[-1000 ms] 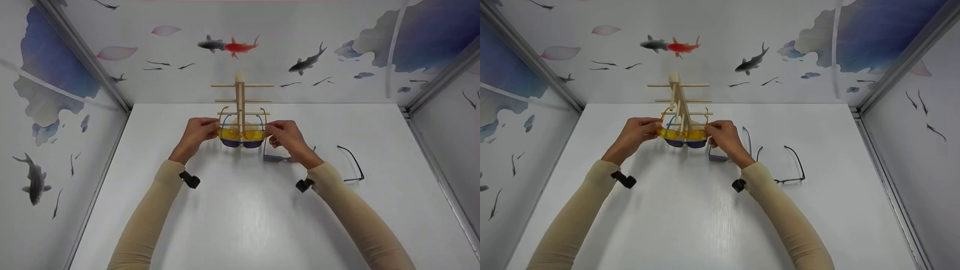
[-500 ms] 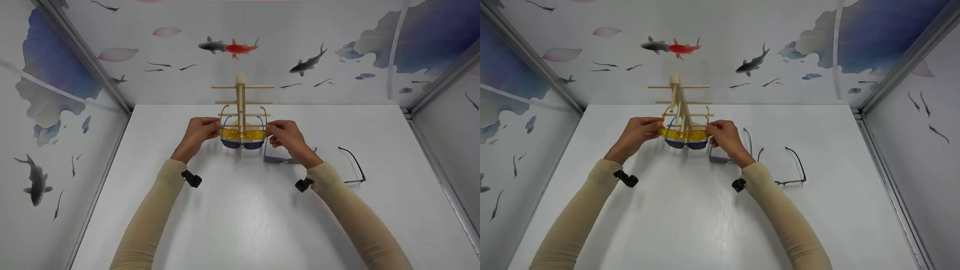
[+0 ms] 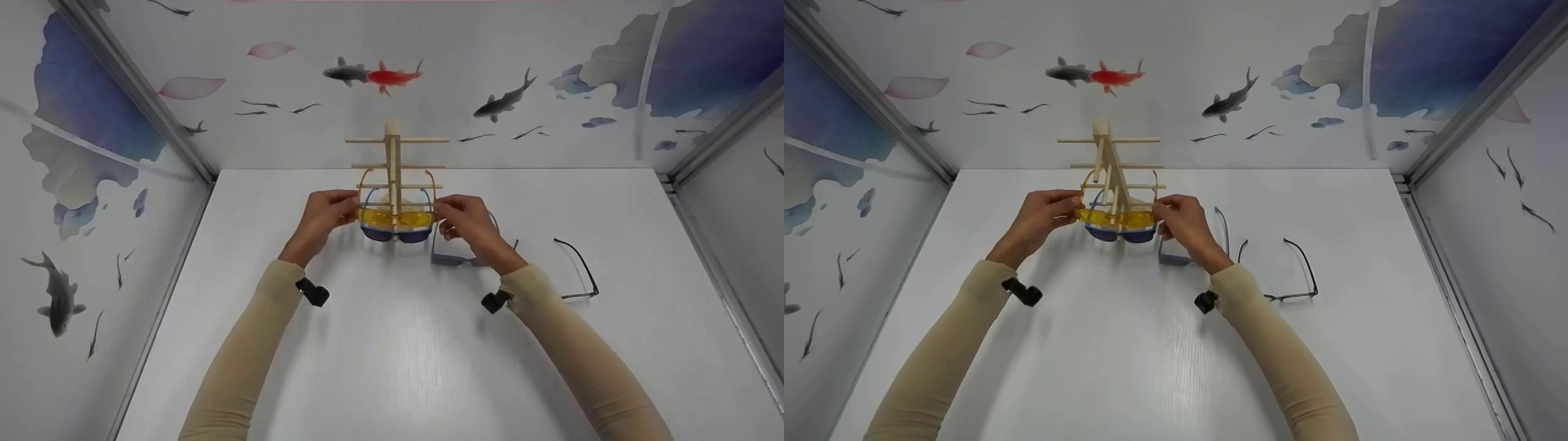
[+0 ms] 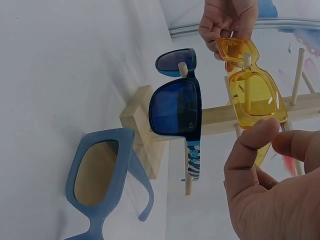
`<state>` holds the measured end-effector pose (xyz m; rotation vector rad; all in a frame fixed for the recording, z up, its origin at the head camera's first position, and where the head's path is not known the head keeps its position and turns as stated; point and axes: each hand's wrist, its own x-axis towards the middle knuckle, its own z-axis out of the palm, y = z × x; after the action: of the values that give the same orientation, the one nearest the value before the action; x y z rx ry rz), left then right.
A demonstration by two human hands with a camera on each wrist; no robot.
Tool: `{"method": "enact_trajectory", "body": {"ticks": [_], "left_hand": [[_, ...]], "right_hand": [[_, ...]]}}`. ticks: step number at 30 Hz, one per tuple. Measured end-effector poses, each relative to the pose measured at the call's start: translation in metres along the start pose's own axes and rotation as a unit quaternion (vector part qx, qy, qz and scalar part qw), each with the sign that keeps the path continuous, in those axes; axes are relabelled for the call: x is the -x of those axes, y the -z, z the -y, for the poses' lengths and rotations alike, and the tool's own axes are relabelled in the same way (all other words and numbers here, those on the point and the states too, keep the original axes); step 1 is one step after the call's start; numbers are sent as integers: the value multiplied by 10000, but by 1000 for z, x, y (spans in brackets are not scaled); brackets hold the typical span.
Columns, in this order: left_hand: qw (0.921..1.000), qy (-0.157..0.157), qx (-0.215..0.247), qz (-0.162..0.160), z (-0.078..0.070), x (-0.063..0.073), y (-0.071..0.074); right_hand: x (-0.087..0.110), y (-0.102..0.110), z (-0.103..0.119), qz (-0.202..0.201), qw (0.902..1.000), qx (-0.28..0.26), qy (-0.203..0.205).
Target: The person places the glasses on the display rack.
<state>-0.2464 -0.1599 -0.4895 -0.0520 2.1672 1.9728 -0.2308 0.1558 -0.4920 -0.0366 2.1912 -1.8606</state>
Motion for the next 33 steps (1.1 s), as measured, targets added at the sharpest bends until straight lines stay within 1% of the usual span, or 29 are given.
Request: {"method": "enact_trajectory", "body": {"ticks": [4,7,12,17,21,26,33], "left_hand": [[9999,-158,-6,17,2,1,2],[9997,-234,-88,-39,7,4,5],[9989,-260,-344,-205,14,14,11],[9981,-236,-518,-254,16,24,13],[9974,-246,-629,-246,16,29,14],[9972,-261,-666,-218,15,35,15],[9972,-276,-683,-92,17,45,8]], "right_hand": [[1,3,-3,-28,9999,-72,78],[3,7,-7,-70,9997,-150,150],[12,19,-14,-152,9997,-130,168],[21,31,-19,-203,9995,-68,230],[27,36,-23,-216,9994,-45,273],[34,41,-27,-284,9993,42,226],[43,47,-32,-422,9985,262,214]]}}
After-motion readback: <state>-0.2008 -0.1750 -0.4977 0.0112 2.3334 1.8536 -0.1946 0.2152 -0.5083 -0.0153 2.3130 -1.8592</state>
